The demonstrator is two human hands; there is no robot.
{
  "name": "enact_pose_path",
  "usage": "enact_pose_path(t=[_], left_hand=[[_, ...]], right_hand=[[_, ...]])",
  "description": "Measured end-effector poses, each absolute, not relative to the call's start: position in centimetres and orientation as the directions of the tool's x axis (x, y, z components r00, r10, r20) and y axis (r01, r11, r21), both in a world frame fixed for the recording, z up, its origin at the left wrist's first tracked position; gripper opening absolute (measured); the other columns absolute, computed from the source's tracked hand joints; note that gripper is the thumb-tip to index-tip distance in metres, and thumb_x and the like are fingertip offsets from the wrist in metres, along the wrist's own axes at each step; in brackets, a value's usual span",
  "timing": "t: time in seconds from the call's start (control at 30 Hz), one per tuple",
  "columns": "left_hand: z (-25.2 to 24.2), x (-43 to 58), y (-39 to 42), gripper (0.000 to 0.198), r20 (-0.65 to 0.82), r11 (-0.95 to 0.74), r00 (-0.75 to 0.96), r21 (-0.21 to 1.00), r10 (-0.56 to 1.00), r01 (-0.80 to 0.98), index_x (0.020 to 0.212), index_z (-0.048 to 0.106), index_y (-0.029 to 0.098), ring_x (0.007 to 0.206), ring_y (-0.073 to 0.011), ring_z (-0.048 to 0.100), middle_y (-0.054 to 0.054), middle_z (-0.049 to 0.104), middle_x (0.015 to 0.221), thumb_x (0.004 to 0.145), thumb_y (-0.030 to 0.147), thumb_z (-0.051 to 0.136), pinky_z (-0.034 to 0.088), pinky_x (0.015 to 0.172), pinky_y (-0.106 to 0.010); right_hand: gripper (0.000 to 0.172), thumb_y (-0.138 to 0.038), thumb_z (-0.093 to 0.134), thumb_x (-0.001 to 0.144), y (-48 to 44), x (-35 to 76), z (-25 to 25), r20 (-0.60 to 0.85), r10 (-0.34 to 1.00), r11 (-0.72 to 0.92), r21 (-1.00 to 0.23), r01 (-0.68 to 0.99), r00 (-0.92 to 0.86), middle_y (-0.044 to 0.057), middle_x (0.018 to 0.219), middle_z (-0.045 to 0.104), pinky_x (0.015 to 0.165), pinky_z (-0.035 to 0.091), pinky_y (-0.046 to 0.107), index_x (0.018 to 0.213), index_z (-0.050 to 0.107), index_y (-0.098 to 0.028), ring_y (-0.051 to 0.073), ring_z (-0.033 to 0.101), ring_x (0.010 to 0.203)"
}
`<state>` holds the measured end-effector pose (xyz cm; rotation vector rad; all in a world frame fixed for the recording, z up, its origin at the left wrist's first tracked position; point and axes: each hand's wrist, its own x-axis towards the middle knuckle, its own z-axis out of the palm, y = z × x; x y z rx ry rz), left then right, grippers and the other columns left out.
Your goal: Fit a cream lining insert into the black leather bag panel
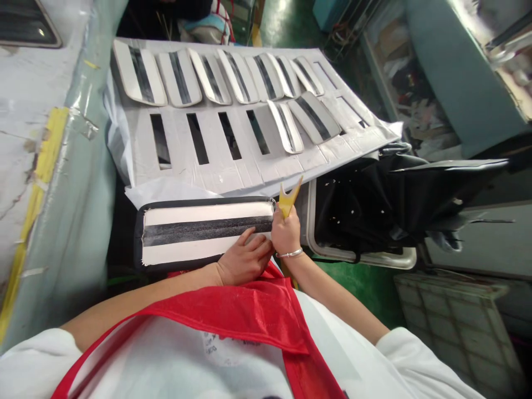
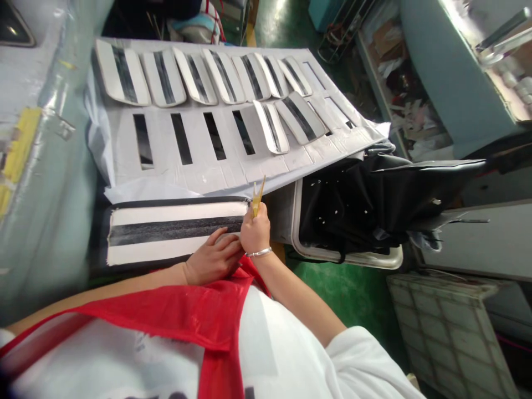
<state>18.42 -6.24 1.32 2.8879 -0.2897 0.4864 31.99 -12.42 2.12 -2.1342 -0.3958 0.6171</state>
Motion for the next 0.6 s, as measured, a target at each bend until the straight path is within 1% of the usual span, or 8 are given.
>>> enact_pose_path(t=[0.07, 0.1, 0.17, 0.23, 0.3, 0.33, 0.4, 0.6], left_hand=[[1.6, 18.3, -6.3, 0.030, 0.317, -0.960, 0.932, 0.157, -0.173, -0.232, 0.114, 0.057, 0.014, 0.103, -0.0231, 0.049, -0.009, 0.058, 0.110, 0.090, 0.023, 0.041, 0.033, 0.098, -0.045], [1.7, 18.1, -6.4, 0.031, 0.303, -0.961, 0.936, 0.148, -0.181, -0.234, 0.115, 0.056, 0.014, 0.103, -0.0232, 0.049, -0.009, 0.058, 0.110, 0.090, 0.023, 0.041, 0.034, 0.097, -0.044], [1.9, 17.7, -6.5, 0.032, 0.277, -0.965, 0.942, 0.126, -0.190, -0.231, 0.118, 0.055, 0.014, 0.102, -0.0230, 0.049, -0.010, 0.057, 0.111, 0.090, 0.022, 0.041, 0.035, 0.096, -0.043], [2.0, 17.3, -6.6, 0.033, 0.261, -0.970, 0.948, 0.112, -0.183, -0.218, 0.119, 0.053, 0.014, 0.102, -0.0220, 0.049, -0.010, 0.056, 0.112, 0.090, 0.021, 0.040, 0.034, 0.096, -0.042], [1.9, 16.9, -6.8, 0.034, 0.258, -0.974, 0.950, 0.095, -0.176, -0.207, 0.122, 0.051, 0.014, 0.104, -0.0218, 0.047, -0.010, 0.056, 0.112, 0.091, 0.019, 0.038, 0.033, 0.098, -0.041], [1.8, 16.8, -6.9, 0.035, 0.260, -0.976, 0.950, 0.086, -0.174, -0.202, 0.123, 0.050, 0.014, 0.106, -0.0221, 0.046, -0.010, 0.056, 0.113, 0.091, 0.019, 0.038, 0.032, 0.099, -0.041], [1.6, 16.6, -6.9, 0.036, 0.264, -0.979, 0.950, 0.070, -0.166, -0.190, 0.125, 0.048, 0.014, 0.110, -0.0230, 0.044, -0.011, 0.055, 0.116, 0.091, 0.020, 0.038, 0.030, 0.101, -0.042], [1.7, 16.5, -6.9, 0.036, 0.271, -0.978, 0.948, 0.082, -0.165, -0.193, 0.125, 0.047, 0.015, 0.110, -0.0221, 0.045, -0.011, 0.055, 0.115, 0.090, 0.021, 0.040, 0.031, 0.101, -0.041]], right_hand=[[0.019, -0.034, 0.037, 0.084, -12.3, 31.6, 2.4, -0.101, 0.468, -0.591, -0.774, 0.226, 0.878, 0.006, 0.083, 0.053, 0.070, 0.043, 0.028, 0.095, 0.046, -0.021, 0.019, 0.053, 0.081], [0.017, -0.033, 0.038, 0.083, -12.3, 31.4, 2.5, -0.079, 0.475, -0.576, -0.781, 0.242, 0.877, 0.005, 0.081, 0.053, 0.070, 0.043, 0.028, 0.092, 0.046, -0.021, 0.018, 0.053, 0.080], [0.017, -0.034, 0.041, 0.080, -12.6, 31.1, 2.7, -0.125, 0.461, -0.487, -0.863, 0.132, 0.878, 0.001, 0.071, 0.049, 0.060, 0.042, 0.026, 0.091, 0.046, -0.022, 0.015, 0.050, 0.066], [0.023, -0.038, 0.044, 0.076, -13.1, 31.0, 3.0, -0.193, 0.425, -0.296, -0.953, -0.066, 0.884, -0.004, 0.062, 0.040, 0.045, 0.035, 0.023, 0.093, 0.045, -0.022, 0.010, 0.039, 0.048], [0.028, -0.039, 0.047, 0.072, -13.8, 31.1, 3.1, -0.218, 0.365, -0.079, -0.976, -0.203, 0.905, -0.007, 0.059, 0.034, 0.037, 0.026, 0.022, 0.094, 0.043, -0.023, 0.007, 0.027, 0.040], [0.030, -0.039, 0.048, 0.069, -14.0, 31.2, 3.2, -0.213, 0.331, 0.004, -0.974, -0.227, 0.919, -0.008, 0.059, 0.033, 0.036, 0.024, 0.021, 0.094, 0.043, -0.023, 0.006, 0.024, 0.039], [0.031, -0.038, 0.050, 0.065, -14.4, 31.5, 3.2, -0.202, 0.284, 0.097, -0.967, -0.237, 0.937, -0.008, 0.059, 0.033, 0.035, 0.022, 0.021, 0.091, 0.043, -0.023, 0.005, 0.024, 0.039], [0.028, -0.032, 0.054, 0.063, -13.7, 31.7, 2.9, -0.168, 0.283, 0.161, -0.962, -0.219, 0.944, -0.009, 0.056, 0.035, 0.033, 0.023, 0.018, 0.088, 0.044, -0.022, 0.004, 0.026, 0.037]])
